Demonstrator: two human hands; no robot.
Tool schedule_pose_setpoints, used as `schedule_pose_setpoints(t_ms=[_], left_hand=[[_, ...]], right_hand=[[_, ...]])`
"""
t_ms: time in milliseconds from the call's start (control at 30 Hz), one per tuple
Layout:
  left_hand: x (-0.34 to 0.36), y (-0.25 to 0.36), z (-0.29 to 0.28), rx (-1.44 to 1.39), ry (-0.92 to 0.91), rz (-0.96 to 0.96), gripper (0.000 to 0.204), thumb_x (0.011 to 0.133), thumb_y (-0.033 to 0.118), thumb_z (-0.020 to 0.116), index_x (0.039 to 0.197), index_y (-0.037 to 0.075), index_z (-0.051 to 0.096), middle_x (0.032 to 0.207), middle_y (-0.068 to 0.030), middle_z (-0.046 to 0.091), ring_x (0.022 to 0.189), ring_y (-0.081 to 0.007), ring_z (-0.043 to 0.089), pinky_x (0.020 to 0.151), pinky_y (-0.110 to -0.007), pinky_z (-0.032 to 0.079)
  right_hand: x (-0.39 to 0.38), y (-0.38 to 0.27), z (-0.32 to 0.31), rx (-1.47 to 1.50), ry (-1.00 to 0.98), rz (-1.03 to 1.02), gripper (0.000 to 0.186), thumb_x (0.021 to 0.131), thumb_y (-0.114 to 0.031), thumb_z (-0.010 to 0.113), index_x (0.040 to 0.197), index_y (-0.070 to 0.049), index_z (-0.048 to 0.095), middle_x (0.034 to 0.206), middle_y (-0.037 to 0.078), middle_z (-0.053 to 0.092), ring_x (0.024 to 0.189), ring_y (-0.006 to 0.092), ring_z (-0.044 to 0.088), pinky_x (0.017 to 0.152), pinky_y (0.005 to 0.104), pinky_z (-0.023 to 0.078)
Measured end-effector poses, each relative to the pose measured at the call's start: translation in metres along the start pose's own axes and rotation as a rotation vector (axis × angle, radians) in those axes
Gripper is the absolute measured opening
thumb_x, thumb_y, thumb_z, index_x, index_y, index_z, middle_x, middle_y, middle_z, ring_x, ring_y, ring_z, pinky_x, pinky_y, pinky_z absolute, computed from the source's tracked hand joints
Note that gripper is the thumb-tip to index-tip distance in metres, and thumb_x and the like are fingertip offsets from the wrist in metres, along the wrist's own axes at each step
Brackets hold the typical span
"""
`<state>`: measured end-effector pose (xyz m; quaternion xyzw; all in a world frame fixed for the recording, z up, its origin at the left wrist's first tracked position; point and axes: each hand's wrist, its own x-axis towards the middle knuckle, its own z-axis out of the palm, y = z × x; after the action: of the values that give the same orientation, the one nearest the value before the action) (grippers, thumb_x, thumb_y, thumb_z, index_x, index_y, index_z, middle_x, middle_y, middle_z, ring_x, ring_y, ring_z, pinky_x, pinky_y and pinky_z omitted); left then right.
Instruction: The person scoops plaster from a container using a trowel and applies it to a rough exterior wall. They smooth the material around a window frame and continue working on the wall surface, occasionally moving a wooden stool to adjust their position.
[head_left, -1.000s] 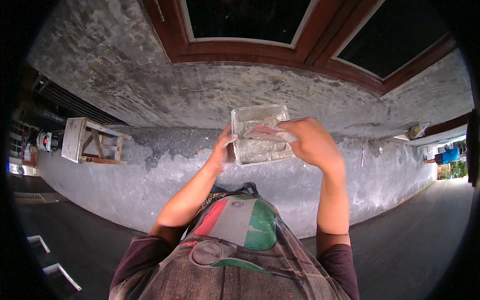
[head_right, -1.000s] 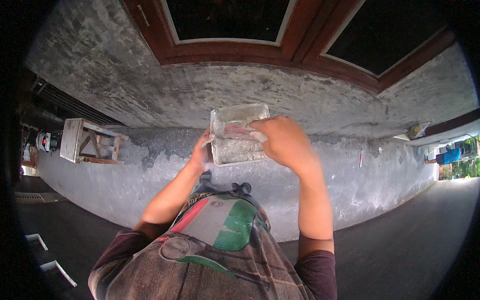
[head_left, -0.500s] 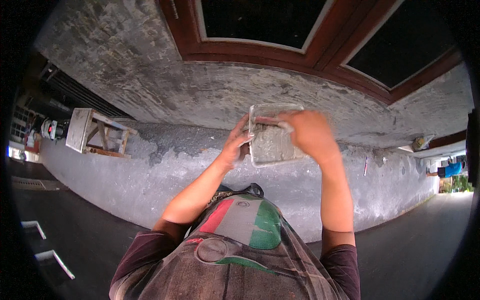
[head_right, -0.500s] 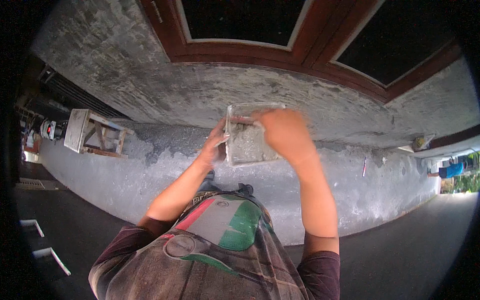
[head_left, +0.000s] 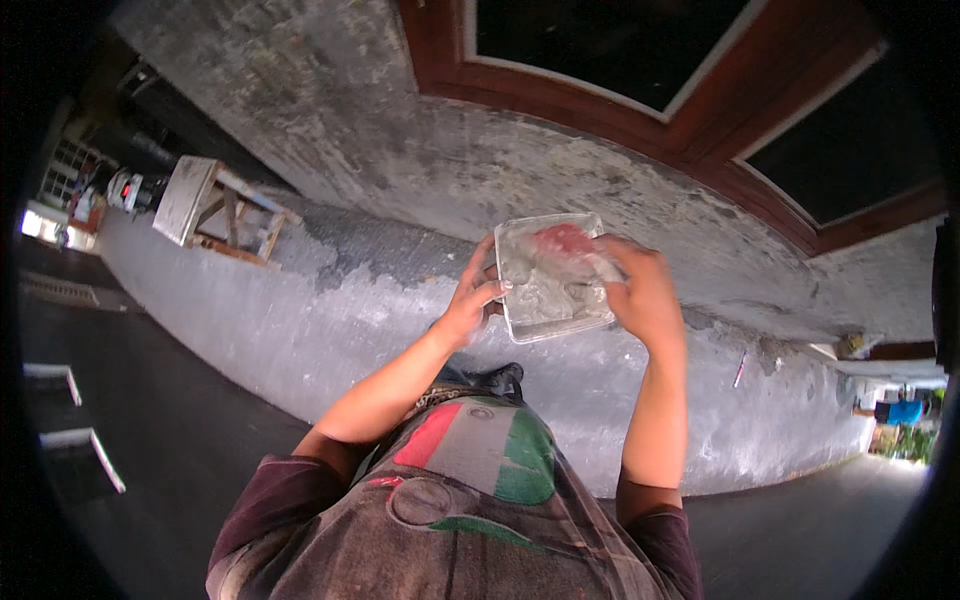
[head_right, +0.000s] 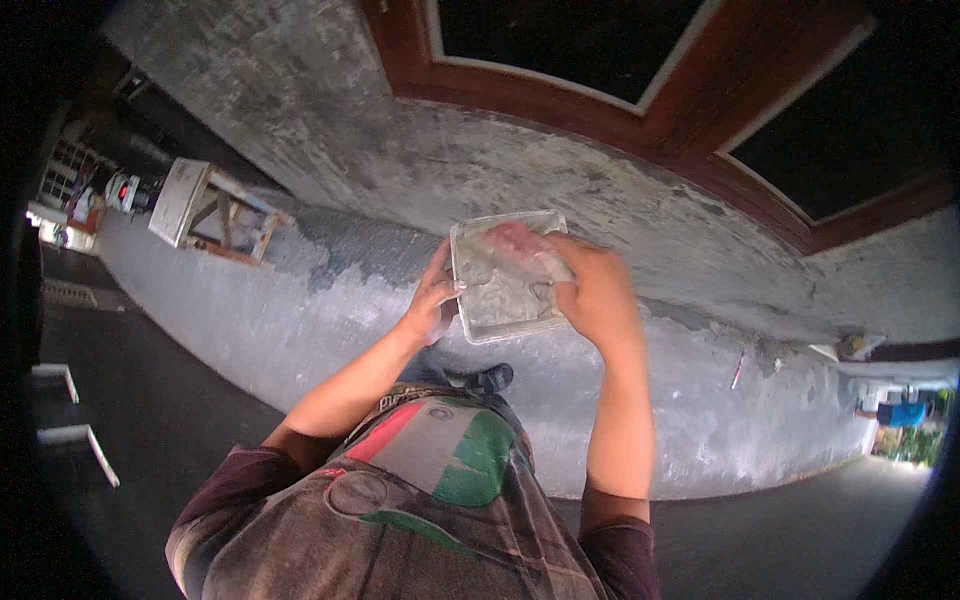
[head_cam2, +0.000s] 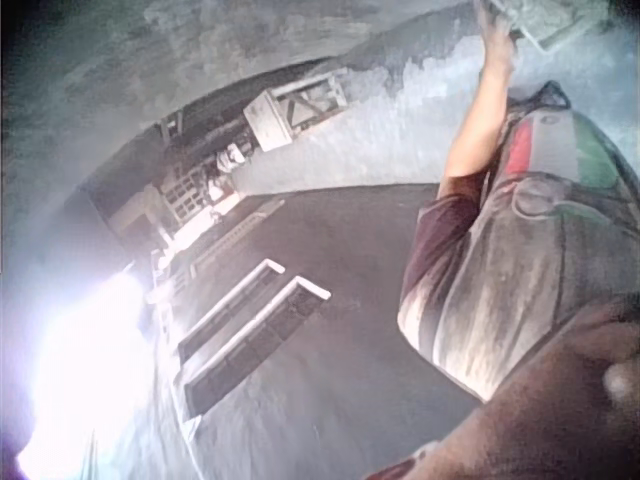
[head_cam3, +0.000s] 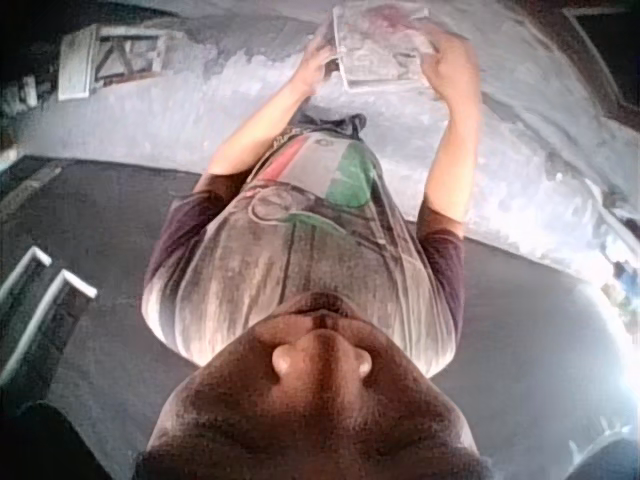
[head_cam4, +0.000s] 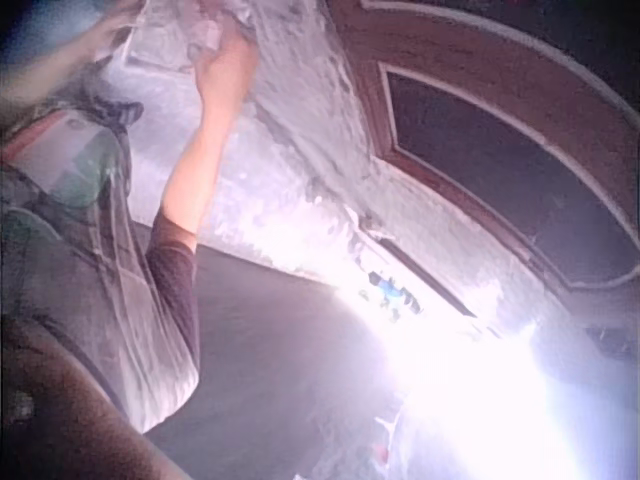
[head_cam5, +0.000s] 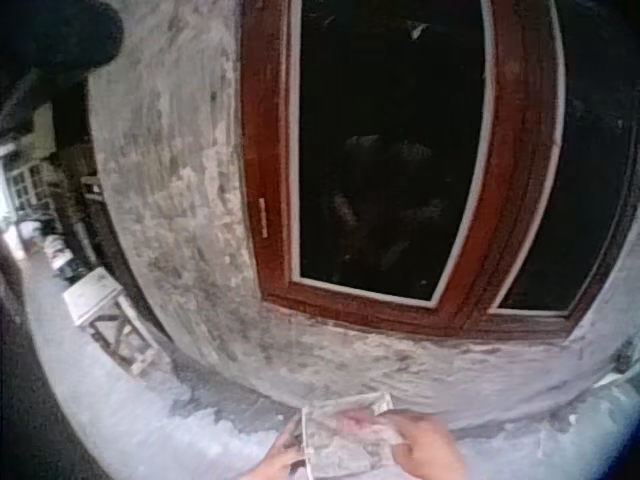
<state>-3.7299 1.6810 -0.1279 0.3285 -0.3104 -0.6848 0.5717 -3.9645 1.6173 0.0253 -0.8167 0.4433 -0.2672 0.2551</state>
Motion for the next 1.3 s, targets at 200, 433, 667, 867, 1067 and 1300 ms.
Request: schedule_pose_setpoints(t_ms=[200,433,667,867,1067,1300], left_hand=[[-0.031,-0.002,-0.014,-0.147,0.255,0.044,0.093,0.087,0.020,0.066,0.163,0.020,0.013,0.140,-0.0151,0.054,0.121,-0.0284,0.062,0.086,-0.047,0.060],[-0.062,0.030,-0.061,-0.086,0.393,0.135,0.096,0.086,0.016,0.071,0.163,0.028,0.013,0.141,-0.0151,0.052,0.122,-0.0293,0.058,0.082,-0.050,0.059],[-0.109,0.078,-0.134,0.125,0.341,0.286,0.099,0.081,0.007,0.074,0.162,0.017,0.019,0.142,-0.0139,0.051,0.128,-0.0255,0.053,0.107,-0.042,0.047],[-0.163,0.115,-0.240,-0.160,0.556,0.206,0.101,0.079,0.004,0.074,0.162,0.021,0.017,0.144,-0.0143,0.048,0.128,-0.0252,0.053,0.105,-0.042,0.049],[-0.179,0.194,-0.323,0.128,0.506,0.487,0.101,0.079,0.001,0.075,0.160,0.018,0.018,0.144,-0.0138,0.048,0.129,-0.0249,0.053,0.104,-0.040,0.050],[-0.173,0.247,-0.393,0.105,0.635,0.561,0.102,0.079,0.003,0.078,0.160,0.015,0.017,0.148,-0.0139,0.044,0.135,-0.0265,0.050,0.112,-0.043,0.044]], right_hand=[[-0.014,-0.009,0.052,0.034,-0.036,-0.034,0.047,0.072,0.003,0.062,0.119,0.002,0.067,0.117,0.025,0.069,0.107,0.0443,0.066,0.092,0.0447,0.053],[0.000,-0.025,0.113,0.266,0.035,0.042,0.041,0.078,-0.001,0.063,0.119,0.000,0.067,0.107,0.025,0.071,0.103,0.0450,0.067,0.088,0.0448,0.053],[0.032,-0.111,0.182,-0.023,-0.142,0.089,0.050,0.076,-0.009,0.067,0.126,-0.005,0.066,0.104,0.022,0.072,0.101,0.0448,0.067,0.088,0.0462,0.053],[0.079,-0.183,0.276,0.022,-0.158,-0.023,0.039,0.081,-0.009,0.066,0.119,-0.003,0.070,0.105,0.025,0.071,0.102,0.0445,0.067,0.089,0.0458,0.053],[0.126,-0.254,0.382,0.091,-0.081,-0.003,0.038,0.075,-0.011,0.065,0.111,-0.002,0.072,0.100,0.024,0.071,0.095,0.0456,0.067,0.084,0.0489,0.053],[0.205,-0.305,0.420,0.080,-0.210,-0.026,0.037,0.076,-0.011,0.066,0.111,-0.002,0.070,0.099,0.025,0.069,0.095,0.0453,0.066,0.083,0.0508,0.052]])
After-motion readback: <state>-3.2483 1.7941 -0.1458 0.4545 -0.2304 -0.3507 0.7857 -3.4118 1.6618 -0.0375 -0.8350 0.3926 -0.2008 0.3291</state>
